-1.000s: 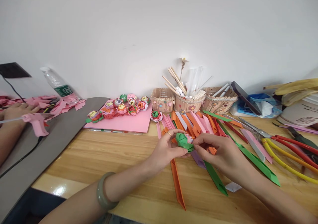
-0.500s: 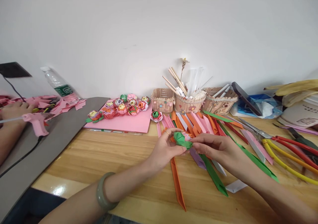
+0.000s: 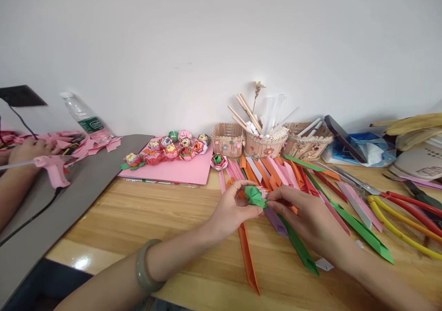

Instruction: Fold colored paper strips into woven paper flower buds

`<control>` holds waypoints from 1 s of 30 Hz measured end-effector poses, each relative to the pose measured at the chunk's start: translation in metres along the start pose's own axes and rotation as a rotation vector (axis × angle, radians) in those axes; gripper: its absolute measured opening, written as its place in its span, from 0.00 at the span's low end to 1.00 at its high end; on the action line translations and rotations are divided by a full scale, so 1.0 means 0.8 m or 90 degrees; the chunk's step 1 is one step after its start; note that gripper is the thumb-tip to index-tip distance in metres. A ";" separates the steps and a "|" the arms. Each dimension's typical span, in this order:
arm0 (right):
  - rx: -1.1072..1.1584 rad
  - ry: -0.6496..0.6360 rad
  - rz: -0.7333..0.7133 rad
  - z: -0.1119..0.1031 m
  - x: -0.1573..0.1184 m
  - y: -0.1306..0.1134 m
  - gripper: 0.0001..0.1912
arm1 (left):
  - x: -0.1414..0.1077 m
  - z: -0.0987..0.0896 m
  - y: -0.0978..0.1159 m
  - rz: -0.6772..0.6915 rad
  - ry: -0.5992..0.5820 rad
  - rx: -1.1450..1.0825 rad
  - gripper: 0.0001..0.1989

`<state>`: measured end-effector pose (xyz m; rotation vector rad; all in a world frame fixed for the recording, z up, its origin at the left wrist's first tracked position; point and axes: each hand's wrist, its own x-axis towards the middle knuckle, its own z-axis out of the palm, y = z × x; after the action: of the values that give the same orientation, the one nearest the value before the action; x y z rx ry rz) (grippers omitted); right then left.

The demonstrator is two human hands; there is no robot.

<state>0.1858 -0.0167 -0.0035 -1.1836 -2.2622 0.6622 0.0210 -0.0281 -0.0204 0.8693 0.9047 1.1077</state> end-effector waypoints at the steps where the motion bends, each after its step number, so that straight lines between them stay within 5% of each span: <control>1: 0.009 -0.007 0.008 0.000 0.000 -0.001 0.08 | 0.000 -0.001 0.000 0.003 0.001 0.010 0.21; 9: 0.074 -0.063 0.104 -0.006 0.005 -0.003 0.09 | -0.003 -0.004 -0.005 0.069 -0.016 0.159 0.20; 16: -0.013 0.067 0.042 0.005 -0.005 -0.012 0.06 | -0.005 -0.002 -0.005 0.088 0.012 0.157 0.19; 25: 0.183 -0.034 0.143 0.008 0.002 -0.005 0.07 | -0.004 -0.004 -0.006 0.079 0.010 0.166 0.20; 30: 0.147 -0.048 0.156 0.007 0.002 -0.007 0.08 | -0.003 -0.003 -0.005 0.062 0.001 0.162 0.20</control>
<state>0.1778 -0.0193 -0.0038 -1.3490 -2.0495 1.0483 0.0195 -0.0312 -0.0250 1.1314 1.0285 1.0913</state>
